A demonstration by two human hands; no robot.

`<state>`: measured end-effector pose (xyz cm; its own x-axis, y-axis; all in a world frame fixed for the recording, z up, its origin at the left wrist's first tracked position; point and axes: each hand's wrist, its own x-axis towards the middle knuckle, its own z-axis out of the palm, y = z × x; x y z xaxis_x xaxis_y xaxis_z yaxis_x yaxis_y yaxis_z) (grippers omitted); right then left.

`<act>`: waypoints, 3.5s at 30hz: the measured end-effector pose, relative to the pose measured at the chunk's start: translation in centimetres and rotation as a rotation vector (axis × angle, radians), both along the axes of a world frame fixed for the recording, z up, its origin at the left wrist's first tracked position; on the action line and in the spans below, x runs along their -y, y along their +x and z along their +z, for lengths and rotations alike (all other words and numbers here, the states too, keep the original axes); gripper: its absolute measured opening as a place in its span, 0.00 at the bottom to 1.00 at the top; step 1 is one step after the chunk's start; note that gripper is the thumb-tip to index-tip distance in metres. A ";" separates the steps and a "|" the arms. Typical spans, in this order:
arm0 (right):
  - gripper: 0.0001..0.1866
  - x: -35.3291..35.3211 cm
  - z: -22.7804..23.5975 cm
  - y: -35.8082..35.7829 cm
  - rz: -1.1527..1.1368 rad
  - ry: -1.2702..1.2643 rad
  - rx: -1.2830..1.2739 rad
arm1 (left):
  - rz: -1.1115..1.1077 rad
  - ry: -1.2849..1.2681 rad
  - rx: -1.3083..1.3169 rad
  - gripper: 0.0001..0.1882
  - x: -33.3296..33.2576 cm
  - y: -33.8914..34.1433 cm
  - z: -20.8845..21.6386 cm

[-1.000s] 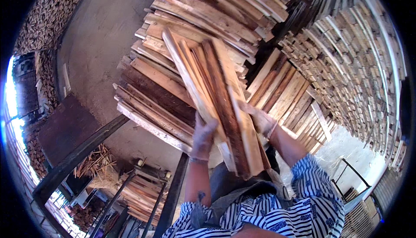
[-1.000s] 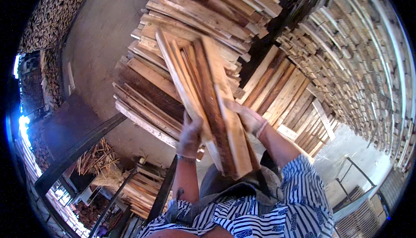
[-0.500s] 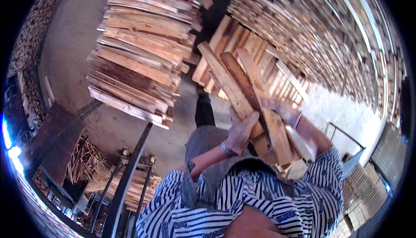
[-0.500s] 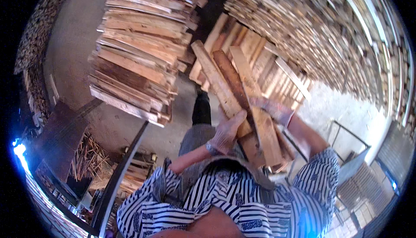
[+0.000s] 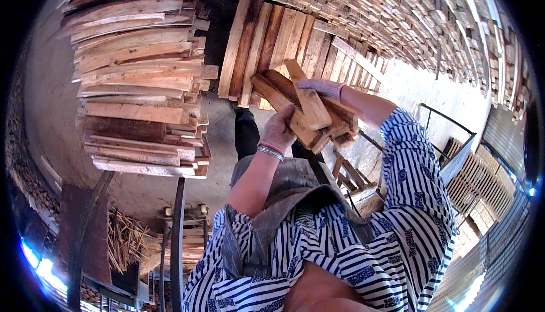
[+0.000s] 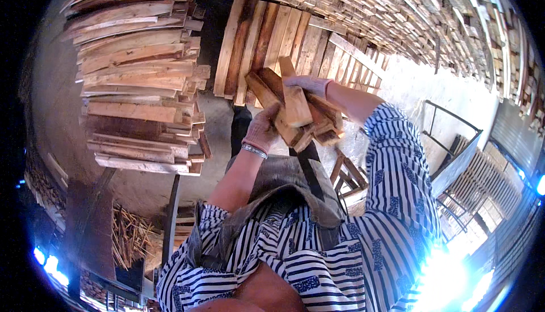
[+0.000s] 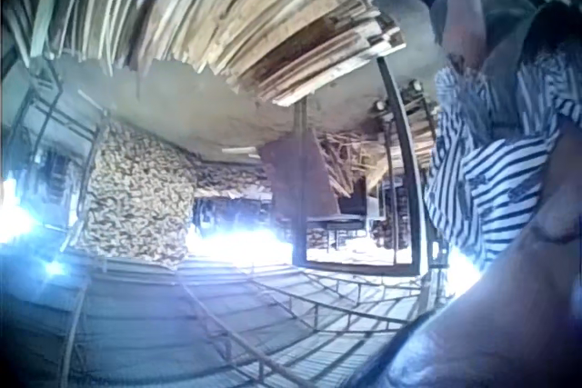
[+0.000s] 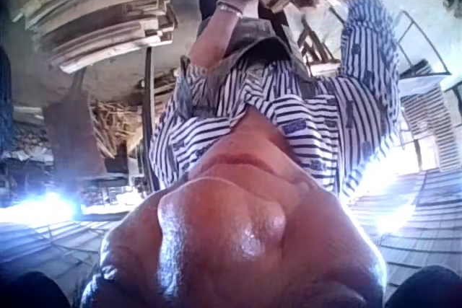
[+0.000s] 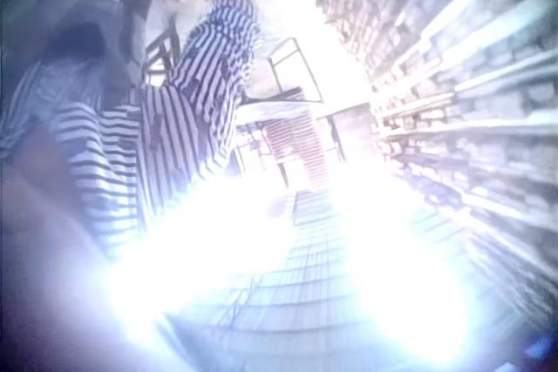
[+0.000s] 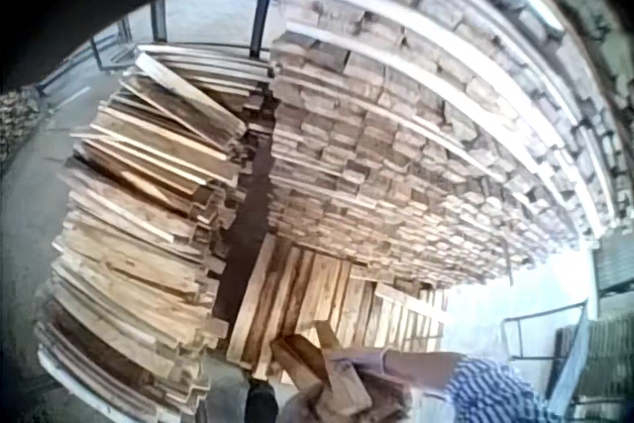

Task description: The person picks up bundles and individual pieces of wood slats from the floor and stacks them onto a large wooden pallet.

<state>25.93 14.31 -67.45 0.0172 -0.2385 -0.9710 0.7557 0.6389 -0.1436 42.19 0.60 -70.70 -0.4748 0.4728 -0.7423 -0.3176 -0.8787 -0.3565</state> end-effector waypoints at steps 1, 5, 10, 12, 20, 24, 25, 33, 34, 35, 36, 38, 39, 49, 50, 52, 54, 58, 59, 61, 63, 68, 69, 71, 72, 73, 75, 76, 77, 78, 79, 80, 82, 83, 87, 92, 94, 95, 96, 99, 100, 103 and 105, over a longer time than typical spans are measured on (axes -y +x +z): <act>0.32 -0.1 -1.9 0.0 -0.029 -0.041 -0.014 | 0.055 0.013 -0.026 0.18 0.3 0.2 -1.6; 0.30 -3.0 -6.1 0.9 -0.225 -0.106 0.069 | -0.026 0.023 -0.002 0.23 -0.6 -1.2 -5.1; 0.32 -7.7 -2.9 4.3 -0.245 -0.166 -0.188 | -0.218 -0.149 -0.089 0.28 -3.3 -1.4 -1.8; 0.35 -9.3 -0.8 6.9 -0.602 -0.175 -0.016 | -0.348 -0.362 -0.066 0.28 -4.7 -0.8 0.0; 0.48 -25.4 -3.7 11.8 -0.940 -0.277 -0.483 | -0.728 -0.593 -0.272 0.23 -19.1 -3.1 -4.7; 0.49 -35.5 -7.1 10.9 -1.002 -0.249 -0.612 | -0.680 -0.512 -0.460 0.22 -29.3 -5.9 -10.9; 0.50 -37.5 -8.2 10.7 -0.975 -0.204 -0.688 | -0.772 -0.550 -0.509 0.23 -31.5 -6.8 -12.6; 0.51 -44.9 -25.3 10.7 -0.172 0.710 -0.851 | -1.287 -1.164 -0.706 0.24 -43.2 -9.9 -24.1; 0.49 -45.4 -27.0 11.3 -0.281 0.734 -0.846 | -1.302 -1.079 -0.702 0.24 -42.2 -9.5 -24.4; 0.49 -45.8 -28.3 11.9 -0.368 0.745 -0.880 | -1.350 -1.117 -0.697 0.24 -41.1 -9.3 -24.7; 0.48 -46.2 -29.3 12.4 -0.500 0.706 -0.918 | -1.389 -1.024 -0.543 0.24 -39.5 -9.0 -24.7; 0.49 -46.8 -30.4 12.7 -0.459 0.761 -0.803 | -1.016 -0.905 -0.604 0.23 -35.8 -8.0 -24.1; 0.49 -47.1 -30.6 12.5 -0.502 0.728 -0.726 | -0.984 -0.922 -0.539 0.24 -34.2 -8.0 -24.0; 0.32 -46.5 -23.9 12.6 -0.826 0.592 -0.827 | -1.207 -1.587 -0.510 0.35 -24.5 -13.1 -28.1; 0.33 -46.1 -22.8 13.2 -0.852 0.545 -0.788 | -1.316 -1.686 -0.491 0.37 -24.6 -12.9 -27.7; 0.35 -44.4 -20.8 13.8 -1.078 0.300 -0.511 | -1.366 -1.857 -0.639 0.44 -23.9 -13.1 -26.5; 0.39 -41.7 -20.1 13.2 -1.007 0.123 -0.557 | -1.283 -2.124 -0.835 0.47 -22.0 -13.2 -25.3; 0.48 -33.6 -23.6 8.1 -0.805 0.088 -0.645 | -1.564 -2.204 -0.522 0.53 -13.0 -16.7 -26.2; 0.48 -31.1 -25.6 6.9 -0.710 0.135 -0.615 | -1.757 -2.231 -0.504 0.54 -10.9 -17.2 -27.4; 0.46 -26.2 -29.8 5.5 -0.644 0.093 -0.412 | -2.254 -2.175 -0.424 0.60 -8.8 -16.6 -30.3; 0.47 -21.3 -33.0 5.5 -0.756 0.018 -0.712 | -2.184 -2.217 -0.559 0.64 -7.4 -17.0 -31.9; 0.46 -17.5 -33.8 5.1 -0.615 0.138 -0.734 | -2.438 -1.959 -0.387 0.67 -8.1 -17.8 -30.7; 0.46 -18.4 -32.9 4.9 -0.538 0.116 -0.698 | -2.489 -1.985 -0.412 0.68 -8.3 -18.4 -30.3; 0.46 -21.3 -30.8 3.7 -0.266 0.236 -0.699 | -2.477 -1.819 -0.444 0.68 -8.4 -18.8 -30.0; 0.46 -23.0 -29.8 3.1 -0.184 0.318 -0.737 | -2.508 -1.778 -0.436 0.68 -8.3 -18.8 -30.1; 0.42 -25.0 -29.0 3.2 -0.220 0.492 -0.991 | -2.539 -1.736 -0.428 0.68 -8.1 -18.7 -30.5; 0.41 -28.9 -28.5 3.7 -0.099 0.855 -1.160 | -2.520 -1.994 -0.399 0.68 -7.5 -17.8 -31.8; 0.40 -30.7 -28.9 4.1 0.046 1.018 -1.042 | -2.464 -2.213 -0.451 0.67 -7.3 -17.4 -32.5; 0.39 -31.9 -29.2 4.6 0.184 0.924 -1.100 | -2.407 -2.401 -0.466 0.67 -7.0 -17.1 -33.1; 0.39 -33.0 -29.6 5.2 0.352 0.910 -1.053 | -2.356 -2.535 -0.456 0.66 -6.8 -16.8 -33.5; 0.32 -33.8 -29.9 5.8 0.316 0.932 -1.106 | -2.391 -2.300 -0.454 0.67 -6.6 -16.7 -33.6; 0.35 -34.5 -30.0 6.4 0.206 0.885 -1.110 | -2.422 -2.206 -0.427 0.68 -6.5 -16.7 -33.6; 0.39 -35.6 -29.6 6.8 -0.107 0.766 -1.062 | -2.475 -2.003 -0.397 0.69 -6.8 -17.3 -33.1; 0.43 -36.2 -29.1 6.7 -0.143 0.703 -1.022 | -2.402 -2.012 -0.446 0.70 -6.9 -17.6 -32.5; 0.42 -38.9 -26.1 5.5 0.003 1.061 -0.993 | -2.472 -1.908 -0.383 0.64 -7.8 -18.3 -31.2; 0.42 -42.9 -26.4 4.9 0.085 1.032 -0.979 | -2.444 -1.914 -0.517 0.70 -7.2 -18.1 -31.9; 0.46 -44.2 -28.1 5.8 0.063 0.877 -0.842 | -2.381 -2.028 -0.490 0.70 -6.5 -17.7 -32.4; 0.51 -44.7 -29.0 6.3 -0.035 0.926 -0.832 | -2.365 -2.007 -0.523 0.69 -6.2 -17.5 -32.5; 0.55 -45.1 -29.8 6.7 -0.115 0.974 -0.821 | -2.361 -1.989 -0.510 0.69 -6.0 -17.3 -32.7; 0.57 -46.0 -31.3 7.4 -0.261 0.804 -0.895 | -2.282 -2.022 -0.514 0.69 -5.8 -16.8 -32.7; 0.58 -46.0 -31.3 7.4 -0.291 0.826 -0.841 | -2.368 -1.959 -0.463 0.69 -5.9 -16.7 -32.6; 0.57 -45.3 -29.5 7.5 -0.302 0.818 -0.950 | -2.429 -2.009 -0.426 0.69 -6.8 -16.9 -32.4; 0.57 -43.5 -27.6 7.5 -0.384 0.789 -0.890 | -2.483 -1.974 -0.388 0.68 -7.3 -17.1 -32.0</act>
<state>33.46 57.86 -95.00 -0.6598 0.5691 -0.4906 0.7497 0.5429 -0.3785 25.12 7.89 -102.66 -0.6859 -0.2425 -0.6861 -0.0961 0.9648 -0.2449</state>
